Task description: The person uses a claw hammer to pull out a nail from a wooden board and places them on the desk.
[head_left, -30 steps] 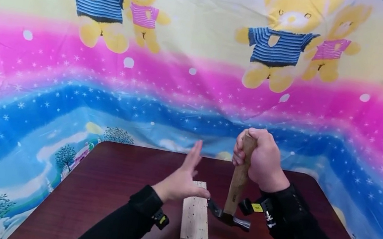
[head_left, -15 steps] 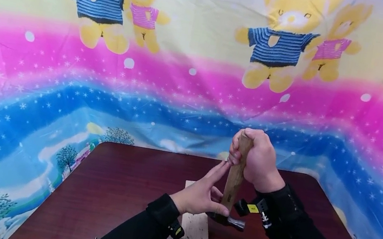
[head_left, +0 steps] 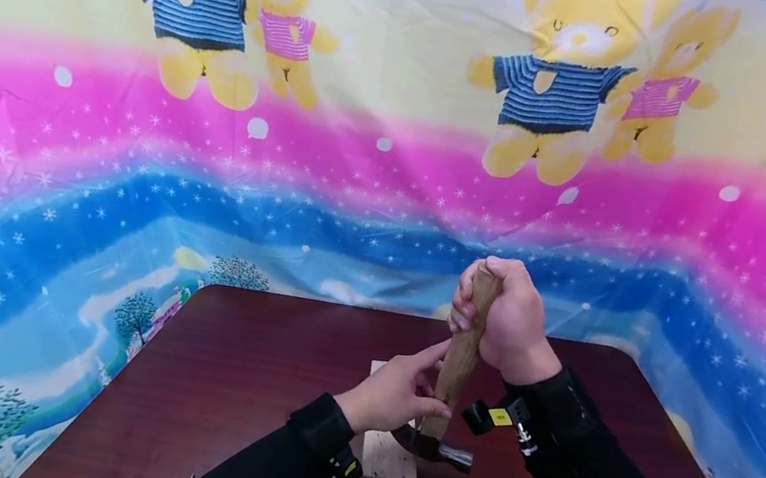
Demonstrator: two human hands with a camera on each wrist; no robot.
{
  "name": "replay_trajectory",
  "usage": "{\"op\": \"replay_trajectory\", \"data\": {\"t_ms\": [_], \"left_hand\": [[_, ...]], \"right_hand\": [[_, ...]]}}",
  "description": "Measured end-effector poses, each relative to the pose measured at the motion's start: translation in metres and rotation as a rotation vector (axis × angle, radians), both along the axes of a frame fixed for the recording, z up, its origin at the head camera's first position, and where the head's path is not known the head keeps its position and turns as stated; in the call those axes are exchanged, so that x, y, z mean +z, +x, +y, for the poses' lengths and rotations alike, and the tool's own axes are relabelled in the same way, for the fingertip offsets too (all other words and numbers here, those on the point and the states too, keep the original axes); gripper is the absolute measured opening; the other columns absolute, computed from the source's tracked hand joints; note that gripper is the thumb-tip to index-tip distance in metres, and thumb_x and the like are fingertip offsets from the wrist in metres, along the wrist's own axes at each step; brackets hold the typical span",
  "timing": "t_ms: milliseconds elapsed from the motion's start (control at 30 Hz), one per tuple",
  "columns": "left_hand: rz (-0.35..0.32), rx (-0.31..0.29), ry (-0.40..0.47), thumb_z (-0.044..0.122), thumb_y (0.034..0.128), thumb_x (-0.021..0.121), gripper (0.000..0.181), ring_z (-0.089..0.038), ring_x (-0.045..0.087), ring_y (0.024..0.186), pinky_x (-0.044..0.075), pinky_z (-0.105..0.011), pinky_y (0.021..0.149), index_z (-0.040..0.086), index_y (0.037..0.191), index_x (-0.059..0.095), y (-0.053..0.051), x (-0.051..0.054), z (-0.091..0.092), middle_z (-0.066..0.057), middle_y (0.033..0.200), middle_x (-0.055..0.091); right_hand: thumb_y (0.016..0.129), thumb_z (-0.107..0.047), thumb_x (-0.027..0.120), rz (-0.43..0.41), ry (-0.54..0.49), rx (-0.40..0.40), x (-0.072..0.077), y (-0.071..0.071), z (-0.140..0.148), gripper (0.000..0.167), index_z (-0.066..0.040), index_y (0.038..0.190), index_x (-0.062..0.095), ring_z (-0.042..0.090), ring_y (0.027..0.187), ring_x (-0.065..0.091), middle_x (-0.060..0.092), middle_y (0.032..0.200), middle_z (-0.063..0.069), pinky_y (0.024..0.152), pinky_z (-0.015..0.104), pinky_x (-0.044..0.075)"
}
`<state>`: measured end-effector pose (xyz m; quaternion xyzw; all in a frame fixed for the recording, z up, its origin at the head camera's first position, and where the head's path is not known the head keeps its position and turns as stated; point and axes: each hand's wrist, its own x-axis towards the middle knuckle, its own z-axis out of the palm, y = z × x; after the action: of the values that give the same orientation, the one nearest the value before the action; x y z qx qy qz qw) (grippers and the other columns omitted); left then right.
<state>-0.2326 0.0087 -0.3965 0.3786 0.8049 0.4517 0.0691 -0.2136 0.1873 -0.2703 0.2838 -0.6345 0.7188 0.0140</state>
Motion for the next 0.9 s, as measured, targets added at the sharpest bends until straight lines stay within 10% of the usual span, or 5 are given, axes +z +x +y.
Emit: {"op": "replay_trajectory", "data": {"t_ms": [367,600,733,900], "left_hand": [[0.038,0.007,-0.037,0.021,0.1018,0.079,0.059,-0.01,0.079,0.106,0.061,-0.019,0.088,0.018,0.156,0.054,0.008,0.002,-0.014,-0.01,0.121,0.081],[0.007,0.035,0.009,0.017,0.1014,0.079,0.063,-0.014,0.079,0.1,0.062,-0.021,0.082,0.014,0.159,0.052,0.011,0.006,-0.033,-0.011,0.122,0.078],[-0.06,0.084,0.042,0.015,0.1025,0.077,0.065,-0.026,0.079,0.108,0.065,-0.023,0.077,0.012,0.161,0.049,0.014,0.007,-0.045,-0.015,0.124,0.076],[-0.096,0.136,0.05,0.015,0.1025,0.077,0.066,-0.027,0.077,0.108,0.066,-0.027,0.072,0.012,0.161,0.049,0.017,0.008,-0.062,-0.016,0.12,0.075]], "right_hand": [[0.118,-0.041,0.02,-0.068,-0.03,0.081,-0.004,-0.01,0.0,0.058,-0.02,0.084,0.063,0.016,0.062,0.051,0.055,0.066,-0.005,0.072,0.04,0.05],[0.116,-0.064,0.022,-0.044,0.157,0.001,0.007,-0.015,0.002,0.071,-0.013,0.155,0.05,0.02,0.116,0.076,0.079,0.123,0.005,0.115,0.05,0.054],[0.117,-0.059,0.016,0.073,0.316,-0.144,0.009,-0.019,0.009,0.071,-0.017,0.175,0.022,0.039,0.155,0.051,0.045,0.17,0.022,0.131,0.062,0.035],[0.12,-0.047,0.025,0.242,0.55,-0.457,0.007,-0.035,0.025,0.062,-0.026,0.177,0.013,0.042,0.17,0.023,0.022,0.183,0.015,0.136,0.069,0.018]]}}
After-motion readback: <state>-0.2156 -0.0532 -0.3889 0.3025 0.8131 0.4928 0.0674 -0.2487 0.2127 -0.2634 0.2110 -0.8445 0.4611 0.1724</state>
